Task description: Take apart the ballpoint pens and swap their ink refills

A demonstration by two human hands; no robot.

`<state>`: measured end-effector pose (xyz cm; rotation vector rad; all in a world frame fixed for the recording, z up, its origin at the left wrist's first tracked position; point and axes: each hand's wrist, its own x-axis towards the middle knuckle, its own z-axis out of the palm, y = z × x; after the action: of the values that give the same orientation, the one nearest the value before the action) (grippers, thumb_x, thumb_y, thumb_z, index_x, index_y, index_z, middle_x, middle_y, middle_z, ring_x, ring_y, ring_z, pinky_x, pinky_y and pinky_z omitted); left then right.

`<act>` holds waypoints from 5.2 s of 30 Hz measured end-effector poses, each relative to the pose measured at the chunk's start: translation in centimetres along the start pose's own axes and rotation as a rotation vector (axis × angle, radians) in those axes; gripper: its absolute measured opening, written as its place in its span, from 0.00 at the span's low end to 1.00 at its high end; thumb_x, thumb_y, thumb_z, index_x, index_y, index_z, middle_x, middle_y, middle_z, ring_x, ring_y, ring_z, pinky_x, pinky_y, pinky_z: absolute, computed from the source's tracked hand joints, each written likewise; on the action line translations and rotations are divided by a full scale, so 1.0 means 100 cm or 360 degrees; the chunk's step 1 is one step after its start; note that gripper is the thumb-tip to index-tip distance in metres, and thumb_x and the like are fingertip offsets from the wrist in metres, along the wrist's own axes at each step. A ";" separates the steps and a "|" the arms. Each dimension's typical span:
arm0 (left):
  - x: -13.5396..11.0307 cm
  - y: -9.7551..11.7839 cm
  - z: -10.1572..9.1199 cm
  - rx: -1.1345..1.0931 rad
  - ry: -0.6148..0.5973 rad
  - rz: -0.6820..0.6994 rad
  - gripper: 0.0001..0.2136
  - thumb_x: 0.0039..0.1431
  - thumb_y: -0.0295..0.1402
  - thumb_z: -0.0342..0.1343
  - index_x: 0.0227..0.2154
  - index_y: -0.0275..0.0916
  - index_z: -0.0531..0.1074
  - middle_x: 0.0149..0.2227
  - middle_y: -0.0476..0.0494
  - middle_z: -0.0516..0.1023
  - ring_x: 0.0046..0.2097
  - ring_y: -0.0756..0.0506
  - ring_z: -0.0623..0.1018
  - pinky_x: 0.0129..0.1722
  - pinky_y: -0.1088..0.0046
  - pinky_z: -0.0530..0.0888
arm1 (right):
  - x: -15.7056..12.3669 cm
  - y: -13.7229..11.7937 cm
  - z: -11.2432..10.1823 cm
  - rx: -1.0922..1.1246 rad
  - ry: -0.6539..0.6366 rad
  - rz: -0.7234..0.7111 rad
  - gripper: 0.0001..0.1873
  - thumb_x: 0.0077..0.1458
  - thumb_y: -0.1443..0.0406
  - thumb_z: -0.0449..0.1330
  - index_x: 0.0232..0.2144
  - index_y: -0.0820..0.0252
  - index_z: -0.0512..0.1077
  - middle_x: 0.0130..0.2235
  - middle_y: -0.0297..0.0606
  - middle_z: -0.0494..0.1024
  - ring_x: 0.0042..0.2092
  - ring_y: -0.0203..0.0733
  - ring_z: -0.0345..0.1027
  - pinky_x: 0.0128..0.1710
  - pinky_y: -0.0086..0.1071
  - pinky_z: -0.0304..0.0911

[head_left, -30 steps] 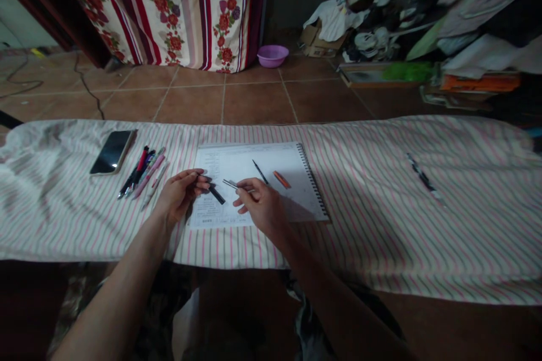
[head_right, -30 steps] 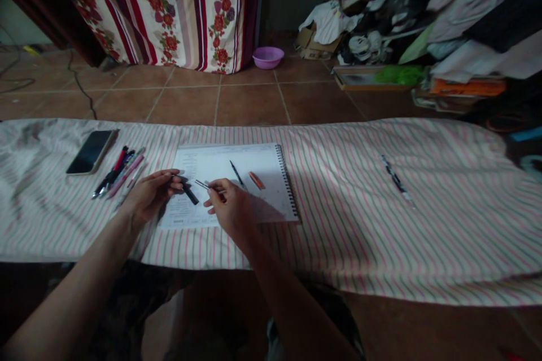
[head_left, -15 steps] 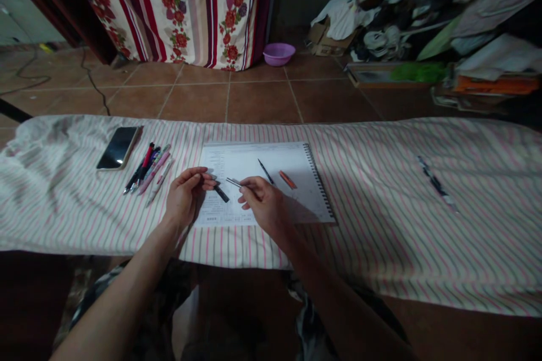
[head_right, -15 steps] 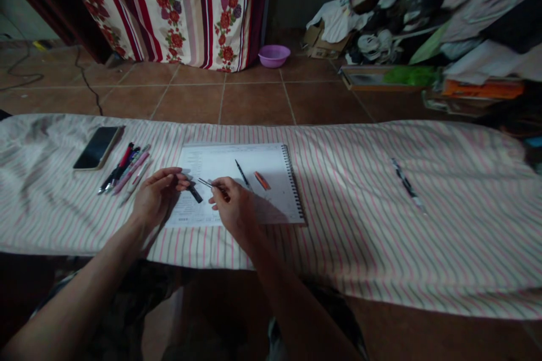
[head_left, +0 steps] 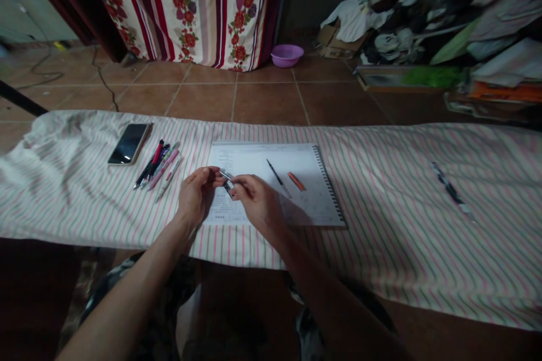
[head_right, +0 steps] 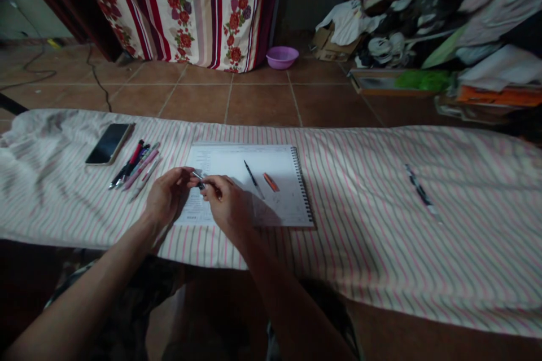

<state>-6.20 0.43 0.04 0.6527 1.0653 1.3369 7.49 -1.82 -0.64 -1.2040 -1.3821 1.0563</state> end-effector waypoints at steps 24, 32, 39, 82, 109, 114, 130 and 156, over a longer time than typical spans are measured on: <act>0.002 0.002 -0.005 -0.0233 0.0199 0.0010 0.09 0.44 0.30 0.62 0.29 0.34 0.70 0.23 0.49 0.74 0.26 0.51 0.75 0.27 0.78 0.70 | 0.000 -0.006 0.034 -0.1552 -0.0134 -0.0686 0.08 0.55 0.60 0.56 0.32 0.56 0.72 0.34 0.38 0.73 0.40 0.44 0.60 0.38 0.36 0.58; 0.004 0.000 -0.008 -0.0260 0.0143 0.0013 0.14 0.40 0.32 0.65 0.30 0.33 0.70 0.22 0.48 0.75 0.24 0.53 0.73 0.25 0.80 0.67 | 0.005 -0.001 0.045 -0.1635 -0.0180 -0.0738 0.10 0.58 0.65 0.52 0.29 0.54 0.72 0.35 0.37 0.74 0.40 0.44 0.60 0.36 0.36 0.56; 0.007 0.005 -0.008 -0.0257 0.0186 0.0048 0.12 0.42 0.31 0.64 0.29 0.32 0.71 0.22 0.48 0.74 0.26 0.52 0.75 0.29 0.77 0.71 | 0.005 -0.014 0.027 -0.1246 -0.0118 -0.0616 0.06 0.54 0.64 0.56 0.31 0.57 0.72 0.34 0.37 0.76 0.39 0.42 0.64 0.40 0.35 0.59; 0.006 -0.009 0.019 0.0043 0.0003 0.0168 0.12 0.42 0.28 0.63 0.31 0.33 0.69 0.25 0.46 0.77 0.26 0.49 0.77 0.25 0.76 0.75 | 0.001 0.000 -0.078 -0.1758 0.0121 0.0206 0.07 0.54 0.64 0.55 0.33 0.59 0.71 0.31 0.42 0.78 0.32 0.42 0.70 0.28 0.30 0.54; 0.009 -0.003 0.019 -0.0012 0.0074 0.0085 0.08 0.47 0.25 0.59 0.33 0.32 0.70 0.27 0.44 0.77 0.26 0.50 0.77 0.26 0.76 0.76 | -0.004 -0.012 -0.053 -0.1184 -0.0077 -0.0040 0.06 0.50 0.65 0.56 0.28 0.59 0.73 0.20 0.31 0.71 0.21 0.33 0.59 0.23 0.26 0.49; 0.008 -0.003 0.019 0.0019 0.0081 0.0100 0.10 0.46 0.27 0.61 0.32 0.32 0.70 0.27 0.44 0.77 0.25 0.50 0.76 0.26 0.75 0.76 | -0.004 -0.011 -0.053 -0.1218 -0.0064 -0.0018 0.05 0.49 0.64 0.57 0.27 0.58 0.73 0.20 0.31 0.72 0.21 0.33 0.61 0.24 0.26 0.49; 0.006 -0.008 0.020 0.0146 -0.0045 0.0142 0.17 0.41 0.30 0.64 0.36 0.33 0.69 0.28 0.44 0.78 0.24 0.51 0.76 0.25 0.76 0.75 | -0.002 -0.008 -0.049 -0.1060 -0.0075 0.0024 0.06 0.49 0.64 0.58 0.27 0.58 0.75 0.20 0.32 0.73 0.21 0.34 0.62 0.23 0.27 0.50; 0.006 -0.008 0.019 0.0212 -0.0186 0.0140 0.22 0.43 0.31 0.64 0.42 0.34 0.66 0.25 0.49 0.77 0.24 0.50 0.77 0.25 0.76 0.74 | 0.000 -0.006 -0.046 -0.0800 -0.0091 0.0121 0.08 0.48 0.64 0.57 0.26 0.62 0.75 0.21 0.35 0.74 0.24 0.35 0.65 0.25 0.26 0.53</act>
<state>-4.20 1.21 -0.03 0.8754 1.0468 1.2936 11.92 -1.86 0.56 -1.6064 -1.7198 0.8200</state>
